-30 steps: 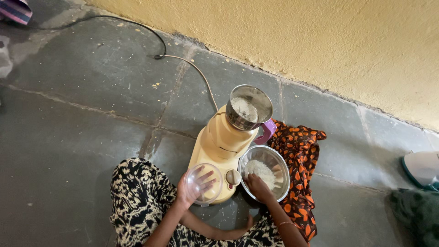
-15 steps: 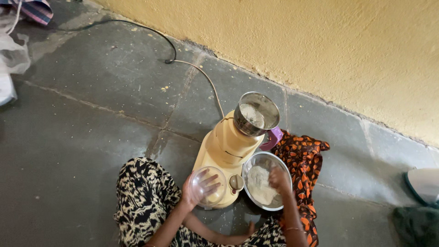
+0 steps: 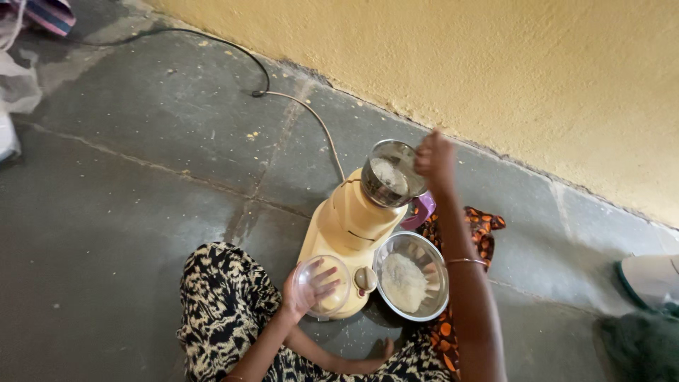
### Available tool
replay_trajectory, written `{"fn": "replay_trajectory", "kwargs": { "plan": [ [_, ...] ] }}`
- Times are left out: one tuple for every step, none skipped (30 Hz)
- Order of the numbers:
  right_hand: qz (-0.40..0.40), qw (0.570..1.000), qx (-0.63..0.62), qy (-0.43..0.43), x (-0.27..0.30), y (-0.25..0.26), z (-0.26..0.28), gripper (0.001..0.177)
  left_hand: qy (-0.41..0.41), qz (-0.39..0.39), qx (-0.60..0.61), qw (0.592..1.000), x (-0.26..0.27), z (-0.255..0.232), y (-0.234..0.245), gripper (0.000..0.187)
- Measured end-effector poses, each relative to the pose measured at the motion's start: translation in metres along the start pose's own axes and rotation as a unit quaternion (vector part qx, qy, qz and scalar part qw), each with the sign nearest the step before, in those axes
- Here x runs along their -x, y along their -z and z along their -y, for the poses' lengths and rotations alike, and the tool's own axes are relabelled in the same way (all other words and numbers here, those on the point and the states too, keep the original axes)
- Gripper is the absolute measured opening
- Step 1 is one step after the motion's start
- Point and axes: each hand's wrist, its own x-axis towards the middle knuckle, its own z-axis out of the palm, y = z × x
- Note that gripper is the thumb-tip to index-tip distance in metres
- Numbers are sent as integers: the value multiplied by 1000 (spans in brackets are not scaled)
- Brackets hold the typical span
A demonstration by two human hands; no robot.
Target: The person sits on the floor and uses a blender to grind white grains. They repeatedly pour grains from a metal bowl into the blender jar, secure the lid, operate the machine, and then pour the ground contents back into the bowl. This cycle is performed multiple times to process the entire batch.
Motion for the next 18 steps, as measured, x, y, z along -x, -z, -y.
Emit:
{"fn": "replay_trajectory", "kwargs": {
  "plan": [
    [-5, 959, 207, 195, 1, -21, -1, 27, -2, 3, -6, 1000, -1, -1, 0, 67],
    [6, 938, 231, 260, 5, -34, -4, 21, -3, 3, -13, 1000, 0, 0, 0, 67],
    [16, 911, 254, 323, 12, -50, -7, 18, -5, 4, -19, 1000, 1, 0, 0, 67],
    [26, 880, 276, 386, 18, -59, -7, 20, -7, 9, -21, 1000, 1, -1, 0, 67],
    [39, 917, 227, 324, 21, -59, -4, 19, -9, 14, -23, 1000, 2, -2, 0, 67],
    [53, 948, 179, 257, 25, -52, -1, 19, -7, 19, -23, 1000, 3, 0, 0, 68],
    [67, 971, 130, 187, 29, -44, 2, 19, -9, 15, -26, 1000, 3, -1, 1, 68],
    [12, 977, 77, 196, 34, -30, 5, 19, -10, 13, -27, 1000, 2, -1, 2, 67],
    [-44, 977, 23, 205, 41, -18, 4, 20, -11, 10, -28, 999, 0, -1, 2, 67],
    [-91, 977, -56, 185, 47, -4, 0, 19, -11, 12, -30, 999, 0, -1, 4, 68],
    [-139, 967, -134, 164, 51, 10, -8, 19, -10, 15, -31, 999, -2, 1, 5, 68],
    [-171, 965, -155, 122, 62, 23, -22, 21, -8, 15, -34, 999, -1, 1, 7, 68],
    [-203, 960, -176, 81, 75, 38, -42, 26, -10, 17, -29, 999, -1, 3, 9, 67],
    [-236, 951, -197, 40, 89, 54, -65, 33, -11, 20, -24, 999, -1, 3, 10, 66],
    [-220, 959, -164, 75, 101, 59, -91, 42, -12, 23, -20, 999, -1, 3, 11, 66],
    [-203, 963, -132, 113, 109, 57, -118, 52, -6, 25, -2, 1000, -2, 2, 11, 65],
    [-157, 984, -15, 82, 117, 53, -145, 40, 1, 27, 16, 1000, -3, 1, 11, 64],
    [-106, 988, 103, 50, 127, 51, -171, 31, 6, 29, 35, 999, -4, 0, 11, 63]
  ]
}}
